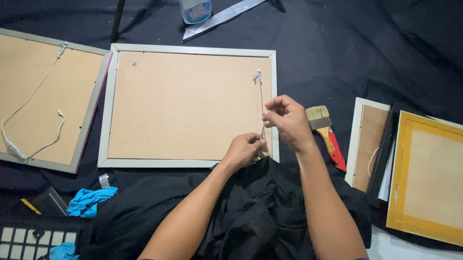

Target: Securing the hanging wire to the back of a picture frame by threading and twisting it.

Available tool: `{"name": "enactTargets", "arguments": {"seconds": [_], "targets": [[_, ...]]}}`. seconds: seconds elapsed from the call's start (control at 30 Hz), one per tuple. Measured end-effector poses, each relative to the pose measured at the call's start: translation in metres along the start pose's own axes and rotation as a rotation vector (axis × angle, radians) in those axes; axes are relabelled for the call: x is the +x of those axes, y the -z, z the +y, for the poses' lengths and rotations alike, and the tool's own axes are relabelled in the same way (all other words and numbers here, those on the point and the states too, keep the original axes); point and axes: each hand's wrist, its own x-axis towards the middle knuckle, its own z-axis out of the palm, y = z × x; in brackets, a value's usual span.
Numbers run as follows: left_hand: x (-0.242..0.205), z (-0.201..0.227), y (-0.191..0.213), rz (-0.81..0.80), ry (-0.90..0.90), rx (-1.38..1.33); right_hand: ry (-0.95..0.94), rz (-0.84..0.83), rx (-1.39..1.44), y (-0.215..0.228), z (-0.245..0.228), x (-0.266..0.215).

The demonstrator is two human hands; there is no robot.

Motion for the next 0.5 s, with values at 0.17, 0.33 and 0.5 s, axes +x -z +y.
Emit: {"name": "enactTargets", "arguments": {"seconds": [0.17,0.33,0.5], "targets": [[0.040,-0.037,-0.008,0.046,0.056,0.011,-0.008,-0.261,0.322,-0.009,-0.041,-0.027],[-0.027,0.028,0.000,0.078,-0.023,0.125,-0.194,-0.096,0.104,0.006,0.004,0.003],[0.024,-0.023,-0.009,0.098,0.027,0.056,-0.440,-0.062,-0.409,0.003,0.060,0.016]]}}
